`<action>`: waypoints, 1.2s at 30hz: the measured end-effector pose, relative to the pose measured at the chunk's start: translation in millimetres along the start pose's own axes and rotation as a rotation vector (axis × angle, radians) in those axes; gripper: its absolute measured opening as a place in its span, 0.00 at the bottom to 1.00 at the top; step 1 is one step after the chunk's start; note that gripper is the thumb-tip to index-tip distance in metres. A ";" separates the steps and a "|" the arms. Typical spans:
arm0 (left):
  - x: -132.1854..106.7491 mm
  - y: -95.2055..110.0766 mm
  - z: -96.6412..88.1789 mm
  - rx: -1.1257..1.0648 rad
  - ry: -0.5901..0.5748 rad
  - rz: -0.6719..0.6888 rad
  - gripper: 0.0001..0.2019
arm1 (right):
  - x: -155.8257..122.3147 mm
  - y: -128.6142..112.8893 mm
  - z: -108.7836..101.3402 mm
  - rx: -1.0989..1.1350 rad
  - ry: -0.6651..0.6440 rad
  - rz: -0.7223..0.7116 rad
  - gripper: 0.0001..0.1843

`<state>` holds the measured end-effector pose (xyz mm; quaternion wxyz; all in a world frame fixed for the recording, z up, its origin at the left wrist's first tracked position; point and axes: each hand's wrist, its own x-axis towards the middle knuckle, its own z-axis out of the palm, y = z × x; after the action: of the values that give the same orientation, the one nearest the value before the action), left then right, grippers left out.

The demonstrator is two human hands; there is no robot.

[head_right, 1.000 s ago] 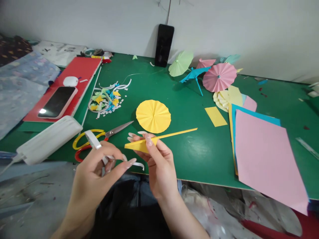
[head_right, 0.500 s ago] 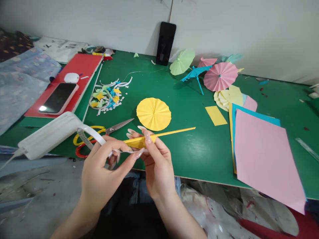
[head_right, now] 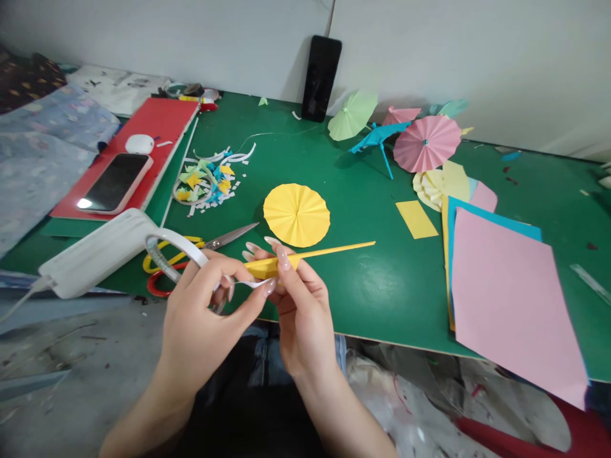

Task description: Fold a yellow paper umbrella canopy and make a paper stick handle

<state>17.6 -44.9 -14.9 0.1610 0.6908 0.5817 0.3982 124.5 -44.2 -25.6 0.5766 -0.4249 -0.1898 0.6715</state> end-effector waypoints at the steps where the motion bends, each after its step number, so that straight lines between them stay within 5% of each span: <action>1: 0.5 0.1 -0.5 0.002 -0.005 -0.003 0.07 | 0.0 -0.1 0.2 -0.003 -0.003 -0.005 0.09; 36: 0.7 -0.7 2.5 0.053 -0.004 0.004 0.11 | -1.2 1.4 7.0 0.078 0.062 -0.007 0.08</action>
<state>19.0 -43.4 -16.6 0.1427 0.6967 0.5903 0.3817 118.1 -44.0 -22.3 0.6006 -0.4218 -0.1470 0.6631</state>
